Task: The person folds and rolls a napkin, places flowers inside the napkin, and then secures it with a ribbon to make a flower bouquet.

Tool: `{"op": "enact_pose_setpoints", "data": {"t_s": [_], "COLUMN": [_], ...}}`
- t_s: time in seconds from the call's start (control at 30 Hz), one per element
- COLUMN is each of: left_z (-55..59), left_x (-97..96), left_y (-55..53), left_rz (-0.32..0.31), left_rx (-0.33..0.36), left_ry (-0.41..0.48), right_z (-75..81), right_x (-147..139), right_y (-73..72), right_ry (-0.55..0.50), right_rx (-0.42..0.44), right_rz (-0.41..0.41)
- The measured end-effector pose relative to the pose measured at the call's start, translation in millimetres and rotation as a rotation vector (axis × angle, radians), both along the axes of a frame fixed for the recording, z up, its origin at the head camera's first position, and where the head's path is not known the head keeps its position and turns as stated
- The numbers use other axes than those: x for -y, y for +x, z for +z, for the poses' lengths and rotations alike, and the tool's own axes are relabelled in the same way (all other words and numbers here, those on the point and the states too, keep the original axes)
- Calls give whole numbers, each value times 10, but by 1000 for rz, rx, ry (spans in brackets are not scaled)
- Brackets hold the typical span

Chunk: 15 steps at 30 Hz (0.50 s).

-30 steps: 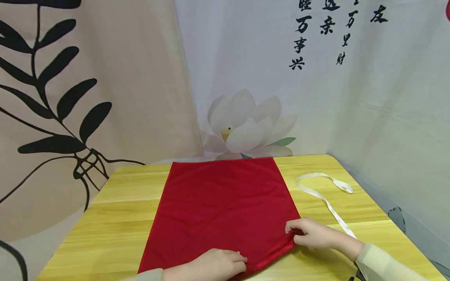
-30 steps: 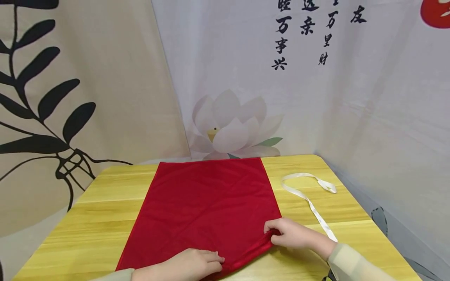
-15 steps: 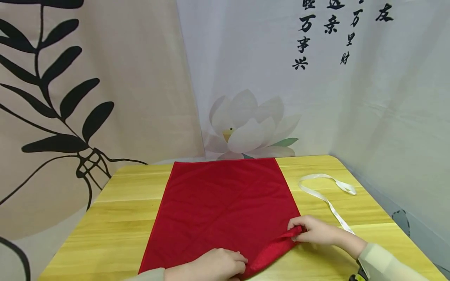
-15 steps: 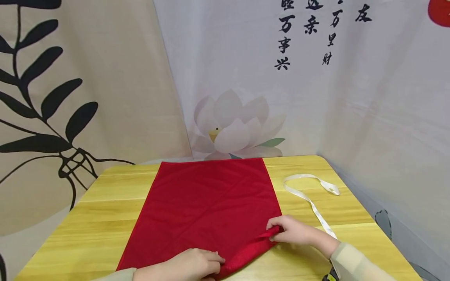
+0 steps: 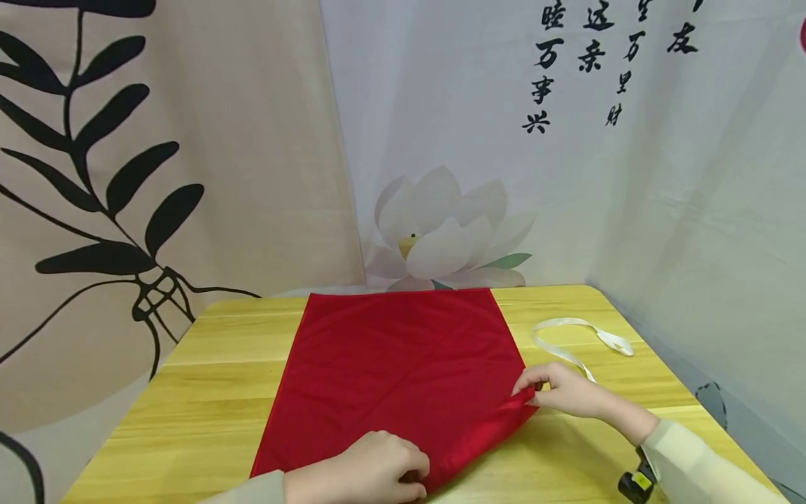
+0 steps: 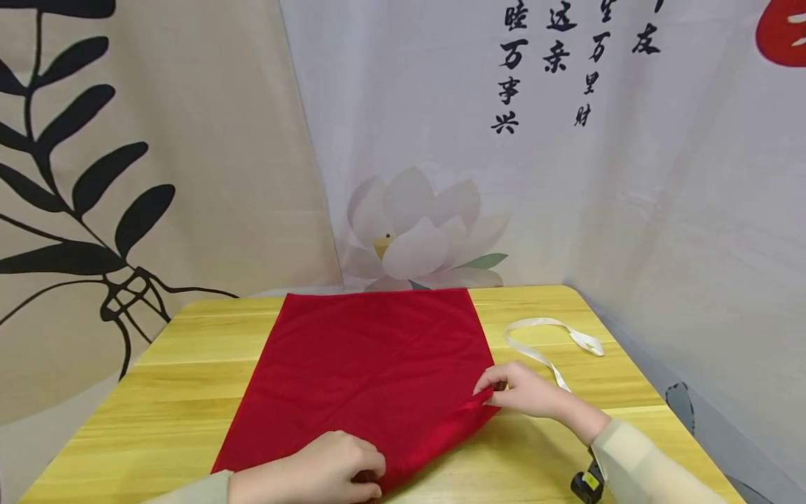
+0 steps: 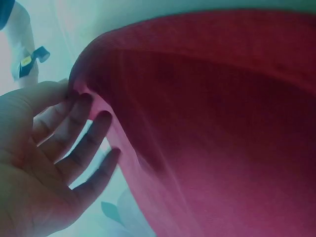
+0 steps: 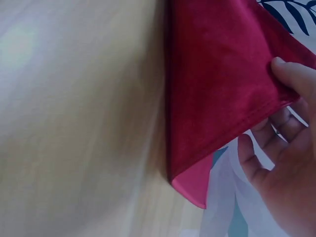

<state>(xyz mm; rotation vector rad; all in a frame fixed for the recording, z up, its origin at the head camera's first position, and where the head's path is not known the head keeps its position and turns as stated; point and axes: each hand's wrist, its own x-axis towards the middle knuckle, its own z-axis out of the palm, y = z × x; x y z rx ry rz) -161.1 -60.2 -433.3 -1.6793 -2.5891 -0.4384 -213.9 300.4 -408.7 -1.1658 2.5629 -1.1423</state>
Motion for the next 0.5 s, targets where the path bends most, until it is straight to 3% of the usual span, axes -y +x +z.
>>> {"op": "enact_pose_setpoints", "data": {"t_s": [0.23, 0.5], "left_z": [42, 137], "left_x": [42, 79], "left_y": [-4, -18], "left_rz": [114, 188], "left_rx": [179, 234], "left_ry": [96, 129], "right_z": [93, 124], "right_x": [41, 55], "right_y": [-54, -108], "right_ry": [-23, -76], "right_rx": [-63, 18], "right_rz": [-71, -89]}}
